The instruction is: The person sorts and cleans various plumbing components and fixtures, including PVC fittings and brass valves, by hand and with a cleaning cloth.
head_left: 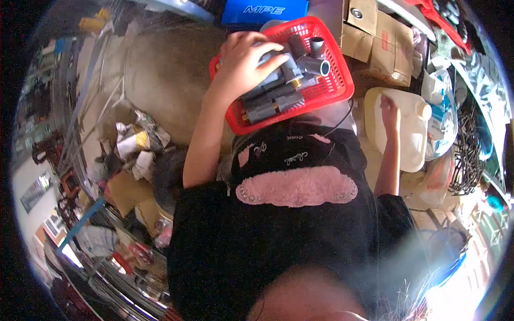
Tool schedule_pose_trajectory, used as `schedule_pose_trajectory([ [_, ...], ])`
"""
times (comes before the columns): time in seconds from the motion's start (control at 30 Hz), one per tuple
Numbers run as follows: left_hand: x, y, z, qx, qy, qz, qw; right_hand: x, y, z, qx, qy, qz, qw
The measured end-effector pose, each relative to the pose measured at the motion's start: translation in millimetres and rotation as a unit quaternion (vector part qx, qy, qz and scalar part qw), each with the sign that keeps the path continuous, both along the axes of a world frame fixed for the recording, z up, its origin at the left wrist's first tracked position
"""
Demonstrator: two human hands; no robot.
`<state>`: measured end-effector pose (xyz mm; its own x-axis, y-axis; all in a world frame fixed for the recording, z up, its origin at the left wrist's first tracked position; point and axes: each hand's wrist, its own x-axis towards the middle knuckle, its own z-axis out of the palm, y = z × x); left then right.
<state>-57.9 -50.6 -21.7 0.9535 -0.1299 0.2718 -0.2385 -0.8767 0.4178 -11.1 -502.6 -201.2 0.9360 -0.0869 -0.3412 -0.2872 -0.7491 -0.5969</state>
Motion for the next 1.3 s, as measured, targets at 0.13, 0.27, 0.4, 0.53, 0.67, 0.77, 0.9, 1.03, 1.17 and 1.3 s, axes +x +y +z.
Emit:
schedule_pose_trajectory([
  [0.13,1,-23,-9,0.156,-0.026,0.067,0.985,19,110,137,0.161,-0.167,0.05,0.971],
  [0.27,-1,-22,-2,0.039,-0.006,0.044,0.998,10,181,185,0.122,-0.233,0.295,0.919],
  [0.4,-11,-6,11,-0.1,-0.014,0.077,0.992,-3,215,188,-0.015,-0.276,0.381,0.882],
  [0.53,-49,6,46,-0.55,0.116,0.235,0.793,-6,216,177,-0.004,-0.246,0.353,0.903],
  [0.67,-86,24,16,-0.835,0.071,0.174,0.517,-12,213,187,0.062,-0.189,0.251,0.947],
  [0.77,-99,12,11,-0.899,0.042,0.198,0.388,-15,204,190,0.176,-0.043,0.146,0.973],
  [0.9,-110,-1,16,-0.866,0.059,0.212,0.449,-25,204,190,0.509,0.195,0.018,0.838],
  [1.03,-125,-21,37,-0.761,0.095,0.164,0.62,-44,236,219,0.541,0.233,0.038,0.807],
  [1.17,-143,-36,45,-0.704,0.077,0.139,0.693,-57,254,225,0.554,0.217,0.069,0.801],
  [1.3,-148,-42,48,-0.601,0.022,0.122,0.79,-69,260,224,0.603,0.276,-0.013,0.749],
])
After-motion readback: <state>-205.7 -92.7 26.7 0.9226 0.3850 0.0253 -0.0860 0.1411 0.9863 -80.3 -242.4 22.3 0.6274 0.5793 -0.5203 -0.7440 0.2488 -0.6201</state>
